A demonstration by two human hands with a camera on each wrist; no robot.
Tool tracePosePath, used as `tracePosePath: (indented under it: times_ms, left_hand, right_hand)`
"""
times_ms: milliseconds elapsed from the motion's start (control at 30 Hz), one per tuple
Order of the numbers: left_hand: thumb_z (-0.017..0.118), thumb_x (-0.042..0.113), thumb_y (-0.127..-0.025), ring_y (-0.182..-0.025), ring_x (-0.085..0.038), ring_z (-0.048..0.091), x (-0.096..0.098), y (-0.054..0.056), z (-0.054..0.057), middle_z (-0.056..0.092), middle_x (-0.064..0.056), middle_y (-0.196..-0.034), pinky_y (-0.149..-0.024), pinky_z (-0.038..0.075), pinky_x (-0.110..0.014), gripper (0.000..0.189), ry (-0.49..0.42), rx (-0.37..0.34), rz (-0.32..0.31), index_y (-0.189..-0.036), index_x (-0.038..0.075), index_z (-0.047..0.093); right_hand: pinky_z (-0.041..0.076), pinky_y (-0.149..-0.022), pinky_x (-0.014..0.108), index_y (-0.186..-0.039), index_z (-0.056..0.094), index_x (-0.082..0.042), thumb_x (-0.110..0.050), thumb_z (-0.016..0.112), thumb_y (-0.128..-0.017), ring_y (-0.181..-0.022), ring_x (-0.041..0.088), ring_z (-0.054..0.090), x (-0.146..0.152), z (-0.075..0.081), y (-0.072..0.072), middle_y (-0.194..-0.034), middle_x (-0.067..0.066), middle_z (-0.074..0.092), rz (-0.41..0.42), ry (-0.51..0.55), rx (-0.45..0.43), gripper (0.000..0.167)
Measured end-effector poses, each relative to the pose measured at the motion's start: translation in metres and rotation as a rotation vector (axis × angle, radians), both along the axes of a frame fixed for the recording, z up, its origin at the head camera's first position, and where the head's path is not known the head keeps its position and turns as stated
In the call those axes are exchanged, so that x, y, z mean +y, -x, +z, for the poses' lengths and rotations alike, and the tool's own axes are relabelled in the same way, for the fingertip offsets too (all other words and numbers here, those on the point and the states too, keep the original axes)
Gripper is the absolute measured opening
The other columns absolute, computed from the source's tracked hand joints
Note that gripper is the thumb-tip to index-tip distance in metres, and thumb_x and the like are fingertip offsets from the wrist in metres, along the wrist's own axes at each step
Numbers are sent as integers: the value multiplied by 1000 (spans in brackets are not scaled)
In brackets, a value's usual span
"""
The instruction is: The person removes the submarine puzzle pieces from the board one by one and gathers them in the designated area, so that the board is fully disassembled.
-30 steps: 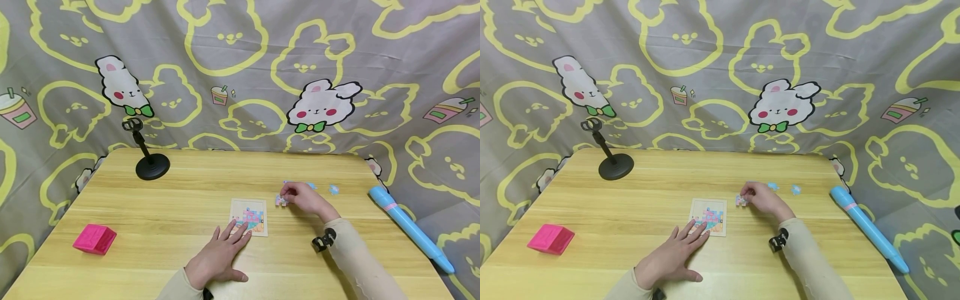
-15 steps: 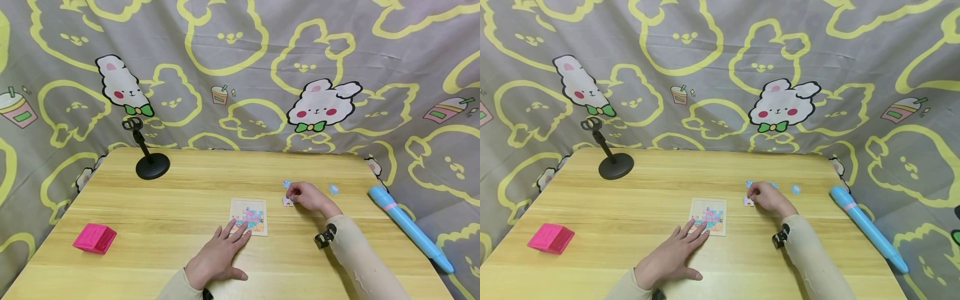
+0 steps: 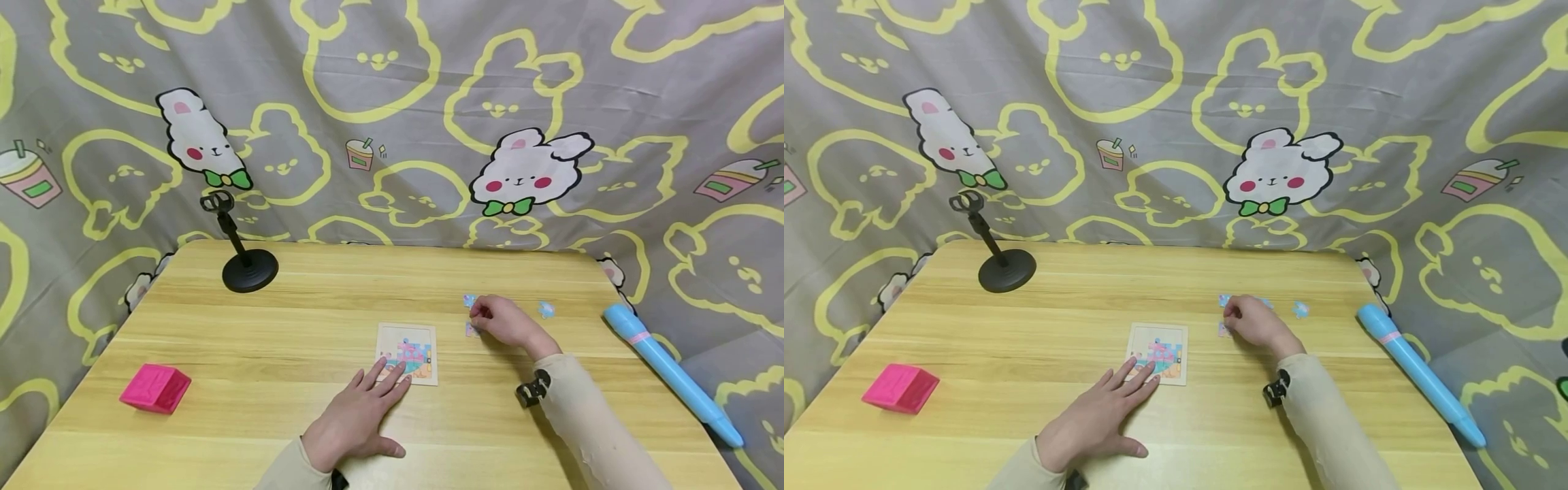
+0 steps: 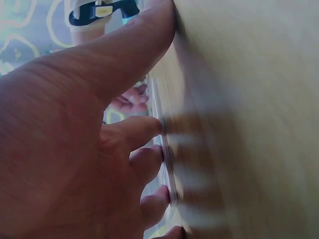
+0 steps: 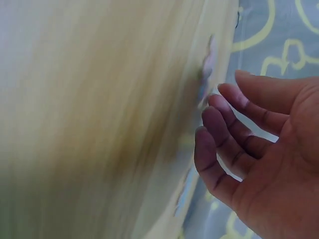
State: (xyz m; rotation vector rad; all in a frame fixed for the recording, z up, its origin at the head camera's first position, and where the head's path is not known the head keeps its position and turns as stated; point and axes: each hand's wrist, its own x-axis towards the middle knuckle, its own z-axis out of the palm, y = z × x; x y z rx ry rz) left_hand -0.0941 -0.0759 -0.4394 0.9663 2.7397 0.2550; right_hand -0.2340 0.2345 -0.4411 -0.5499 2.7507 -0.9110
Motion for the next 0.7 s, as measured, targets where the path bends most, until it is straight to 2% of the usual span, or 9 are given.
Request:
tracePosePath:
  times_ms: [133, 233, 500, 700]
  left_hand:
    - [72, 64, -75, -146, -32, 17, 1, 0, 0, 24, -2, -161, -111, 27, -53, 99, -9, 0, -2, -154, 17, 36]
    - [72, 64, -74, -146, -31, 17, 1, 0, 0, 24, -2, -160, -111, 28, -53, 99, -11, 2, 0, -154, 17, 37]
    - [73, 67, -70, -146, -30, 21, 1, -1, 1, 29, -2, -159, -110, 31, -50, 101, 19, 35, 9, -152, 18, 40]
    - [73, 68, -70, -145, -31, 22, 3, -2, 2, 29, -2, -159, -110, 32, -48, 102, 34, 40, 9, -152, 17, 41]
  right_hand:
    - [47, -67, 34, -101, 65, -3, -8, 60, -97, -76, 16, 55, -15, 9, -8, -87, 1, 60, 16, 6, 54, 8]
    - [48, -71, 34, -103, 66, -3, -9, 62, -96, -80, 14, 56, -33, 14, -15, -89, -1, 61, 64, 2, 91, 10]
    - [49, -77, 35, -110, 68, -4, -9, 65, -95, -87, 14, 57, -76, 12, -30, -98, 0, 60, 192, -18, 71, 16]
    - [46, -80, 36, -117, 67, -4, -10, 68, -92, -88, 18, 53, -97, 9, -33, -102, 3, 57, 218, -53, 50, 26]
